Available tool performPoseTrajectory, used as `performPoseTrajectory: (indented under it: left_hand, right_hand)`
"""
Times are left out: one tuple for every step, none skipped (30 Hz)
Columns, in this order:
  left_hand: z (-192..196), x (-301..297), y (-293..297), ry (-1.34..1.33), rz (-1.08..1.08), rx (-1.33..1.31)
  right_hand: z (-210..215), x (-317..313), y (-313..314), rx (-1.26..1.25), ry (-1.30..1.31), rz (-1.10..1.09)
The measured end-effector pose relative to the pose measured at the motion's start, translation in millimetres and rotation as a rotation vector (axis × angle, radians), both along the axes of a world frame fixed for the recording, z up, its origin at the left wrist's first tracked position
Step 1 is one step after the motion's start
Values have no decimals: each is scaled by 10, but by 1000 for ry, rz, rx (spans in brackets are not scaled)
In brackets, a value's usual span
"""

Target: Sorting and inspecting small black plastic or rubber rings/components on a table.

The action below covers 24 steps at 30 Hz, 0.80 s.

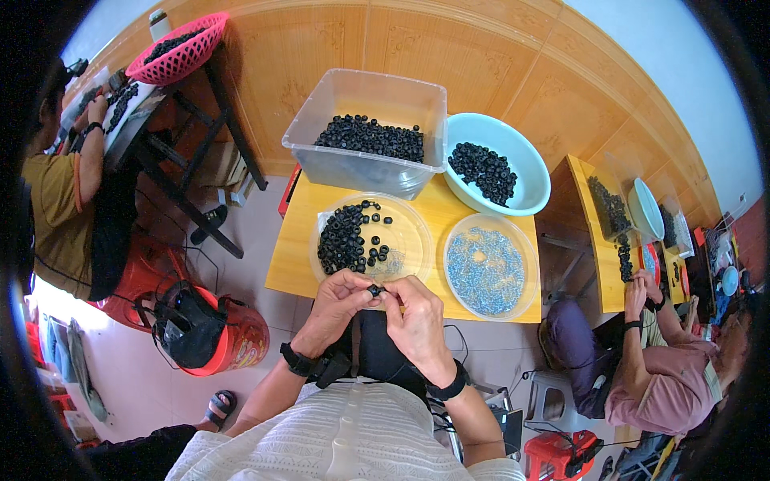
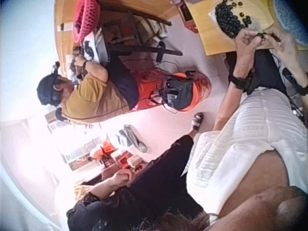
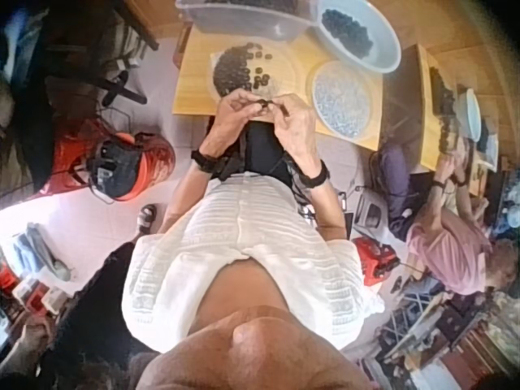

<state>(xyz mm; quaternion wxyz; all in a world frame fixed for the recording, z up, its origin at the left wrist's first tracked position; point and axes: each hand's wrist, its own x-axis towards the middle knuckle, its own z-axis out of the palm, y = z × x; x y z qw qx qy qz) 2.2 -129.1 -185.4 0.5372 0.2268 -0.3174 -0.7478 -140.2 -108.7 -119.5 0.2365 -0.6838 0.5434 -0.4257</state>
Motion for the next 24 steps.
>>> performPoseTrajectory:
  left_hand:
    - [-10,4,0,-18,6,-18]
    - [-20,9,3,-17,9,-17]
    - [-30,16,8,-35,21,-32]
    - [-37,14,9,-52,31,-47]
    - [-39,22,10,-50,31,-47]
    - [-41,38,11,-69,28,-66]
    - [-40,52,15,-87,25,-84]
    - [-38,61,17,-86,26,-84]
    - [-34,69,17,-82,7,-83]
    - [-30,75,16,-79,-10,-81]
    - [-22,77,16,-78,-8,-81]
    - [-11,79,16,-76,-8,-83]
    - [-5,81,16,-73,-11,-86]
    - [-4,82,16,-74,-10,-86]
    - [-5,82,16,-69,-12,-90]
    - [-3,79,16,-64,-15,-94]
    - [-2,76,17,-64,-16,-94]
    - [-2,74,19,-73,-6,-86]
    - [-2,71,19,-81,5,-78]
    - [-7,67,18,-82,5,-78]
    - [-15,64,17,-80,7,-81]
    - [-18,64,16,-78,10,-85]
    - [-9,55,19,-78,11,-85]
    - [11,37,25,-88,39,-96]
  right_hand:
    - [11,16,8,-6,25,-12]
    - [24,31,14,-12,51,-23]
    - [46,45,18,-12,52,-20]
    - [71,52,19,-12,81,-16]
    - [83,56,19,-12,110,-11]
    - [72,45,14,-12,112,-10]
    - [54,24,10,41,70,16]
    - [45,14,9,94,29,42]
    - [53,21,14,94,30,42]
    - [63,32,17,98,33,38]
    - [70,42,20,101,35,32]
    - [73,52,24,102,36,34]
    - [74,63,32,87,49,16]
    - [73,74,39,73,63,-3]
    - [67,85,43,74,63,-3]
    - [63,93,47,63,62,-18]
    - [59,100,49,53,61,-32]
    - [57,105,50,54,61,-33]
    - [55,109,46,30,76,-36]
    - [52,114,44,7,90,-38]
    - [45,124,45,7,90,-38]
    - [37,137,44,-17,110,-50]
    - [28,143,43,-41,131,-61]
    - [18,142,39,-41,131,-61]
